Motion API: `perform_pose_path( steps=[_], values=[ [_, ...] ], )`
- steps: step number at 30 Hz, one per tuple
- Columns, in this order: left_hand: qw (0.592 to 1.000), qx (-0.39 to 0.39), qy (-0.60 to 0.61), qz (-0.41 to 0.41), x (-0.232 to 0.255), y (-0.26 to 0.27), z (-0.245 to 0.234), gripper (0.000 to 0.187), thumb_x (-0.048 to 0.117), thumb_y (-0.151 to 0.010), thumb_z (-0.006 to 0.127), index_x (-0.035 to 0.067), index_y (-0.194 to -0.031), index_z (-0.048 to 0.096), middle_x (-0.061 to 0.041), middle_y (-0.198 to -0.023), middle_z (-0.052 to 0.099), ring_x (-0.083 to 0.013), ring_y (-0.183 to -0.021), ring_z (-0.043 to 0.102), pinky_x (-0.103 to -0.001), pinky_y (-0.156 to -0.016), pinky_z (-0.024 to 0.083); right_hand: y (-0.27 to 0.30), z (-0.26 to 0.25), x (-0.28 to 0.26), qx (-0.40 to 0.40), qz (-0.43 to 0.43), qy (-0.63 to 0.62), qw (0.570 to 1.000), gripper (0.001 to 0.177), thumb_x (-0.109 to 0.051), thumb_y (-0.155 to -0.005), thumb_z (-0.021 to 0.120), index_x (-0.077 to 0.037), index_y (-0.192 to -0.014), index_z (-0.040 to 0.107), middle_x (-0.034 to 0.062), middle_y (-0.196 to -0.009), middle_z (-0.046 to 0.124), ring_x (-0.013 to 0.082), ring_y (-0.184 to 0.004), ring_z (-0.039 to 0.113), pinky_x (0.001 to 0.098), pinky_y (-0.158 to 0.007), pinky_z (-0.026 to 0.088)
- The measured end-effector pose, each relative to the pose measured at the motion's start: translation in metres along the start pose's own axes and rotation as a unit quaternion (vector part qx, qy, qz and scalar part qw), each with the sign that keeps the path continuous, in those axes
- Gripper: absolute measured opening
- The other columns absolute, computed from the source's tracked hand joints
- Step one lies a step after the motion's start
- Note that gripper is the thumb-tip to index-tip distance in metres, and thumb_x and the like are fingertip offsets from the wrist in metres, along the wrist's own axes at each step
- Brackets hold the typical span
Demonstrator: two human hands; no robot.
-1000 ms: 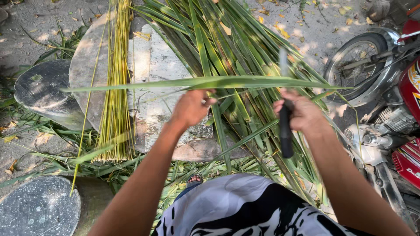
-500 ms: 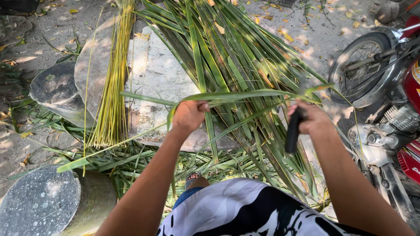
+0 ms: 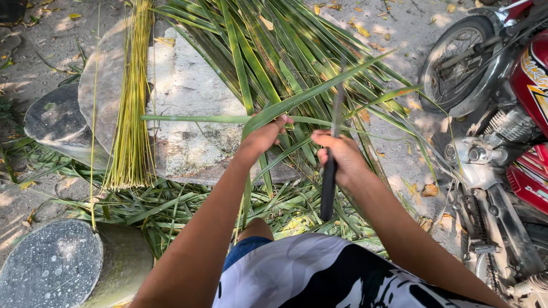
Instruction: The person uses a knife to strip leaves from a palm branch and then scrapes the surface of the midribs.
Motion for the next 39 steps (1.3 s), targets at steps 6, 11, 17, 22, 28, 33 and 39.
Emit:
perform_pose_path(
  steps=[6, 11, 17, 22, 28, 33, 39],
  values=[
    [0.894, -0.033, 0.447, -0.021, -0.008, -0.024, 0.017, 0.022, 0.022, -0.105, 0.059, 0.007, -0.112, 0.073, 0.001, -0.088, 0.063, -0.0098, -0.076, 0.060, -0.023, -0.069, 0.053, 0.013, 0.063, 0.008, -0.031, -0.014, 0.115, 0.993, 0.027, -0.009, -0.081, 0.080, -0.004, -0.106, 0.074, 0.0033, -0.086, 0.071, 0.0089, -0.057, 0.059, 0.0209, -0.048, 0.047],
    [0.878, 0.017, 0.478, 0.016, -0.024, -0.043, -0.008, 0.021, 0.020, -0.104, 0.061, 0.005, -0.114, 0.071, -0.001, -0.091, 0.065, -0.0135, -0.084, 0.059, -0.028, -0.078, 0.053, 0.004, 0.088, 0.025, -0.053, -0.035, 0.118, 0.991, 0.020, -0.010, -0.085, 0.079, 0.002, -0.100, 0.073, 0.0077, -0.086, 0.073, 0.0130, -0.064, 0.068, 0.0235, -0.052, 0.048],
    [0.889, 0.068, 0.447, -0.075, -0.052, 0.000, -0.109, 0.042, 0.037, -0.104, 0.047, 0.011, -0.135, 0.057, -0.007, -0.123, 0.068, -0.0218, -0.114, 0.061, -0.034, -0.098, 0.049, -0.020, 0.108, 0.011, -0.054, -0.066, 0.001, 0.996, 0.014, -0.009, -0.088, 0.077, -0.001, -0.100, 0.072, 0.0098, -0.091, 0.077, 0.0095, -0.068, 0.067, 0.0205, -0.059, 0.051],
    [0.704, 0.251, 0.648, -0.146, -0.102, 0.062, -0.147, 0.056, 0.047, -0.107, 0.031, 0.010, -0.147, 0.043, -0.019, -0.141, 0.060, -0.0294, -0.127, 0.060, -0.039, -0.110, 0.047, -0.048, 0.107, -0.025, -0.040, -0.085, -0.153, 0.984, 0.013, -0.010, -0.091, 0.076, -0.003, -0.099, 0.069, 0.0084, -0.093, 0.075, 0.0092, -0.068, 0.065, 0.0194, -0.058, 0.053],
    [0.992, -0.055, 0.011, -0.112, -0.072, 0.068, -0.070, 0.052, 0.049, -0.104, 0.035, 0.025, -0.148, 0.048, -0.006, -0.155, 0.046, -0.0275, -0.143, 0.041, -0.049, -0.120, 0.023, -0.103, 0.090, -0.067, -0.053, -0.065, -0.305, 0.949, 0.011, -0.011, -0.095, 0.073, -0.003, -0.099, 0.067, 0.0064, -0.093, 0.074, 0.0082, -0.069, 0.067, 0.0180, -0.059, 0.055],
    [0.957, -0.090, -0.269, -0.065, -0.073, 0.066, -0.067, 0.051, 0.053, -0.101, 0.037, 0.020, -0.125, 0.067, -0.010, -0.132, 0.074, -0.0323, -0.120, 0.070, -0.050, -0.105, 0.054, -0.146, 0.027, -0.090, -0.080, -0.111, -0.356, 0.924, 0.004, -0.004, -0.099, 0.071, -0.005, -0.098, 0.068, 0.0026, -0.086, 0.069, 0.0083, -0.061, 0.062, 0.0196, -0.058, 0.055],
    [0.982, -0.118, -0.150, -0.001, -0.119, 0.067, -0.104, 0.056, 0.058, -0.099, 0.055, 0.011, -0.128, 0.063, -0.013, -0.126, 0.064, -0.0235, -0.114, 0.059, -0.048, -0.099, 0.047, -0.154, -0.045, -0.089, 0.037, -0.095, -0.481, 0.871, 0.014, -0.013, -0.103, 0.062, -0.006, -0.092, 0.066, 0.0054, -0.083, 0.075, 0.0094, -0.056, 0.063, 0.0215, -0.058, 0.059]
  ],
)
Point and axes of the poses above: each hand's wrist, its own y-axis away from the middle knuckle, its own z-axis out of the palm, x = y × z, the point moved 2 cm from there along -y, towards the middle knuckle
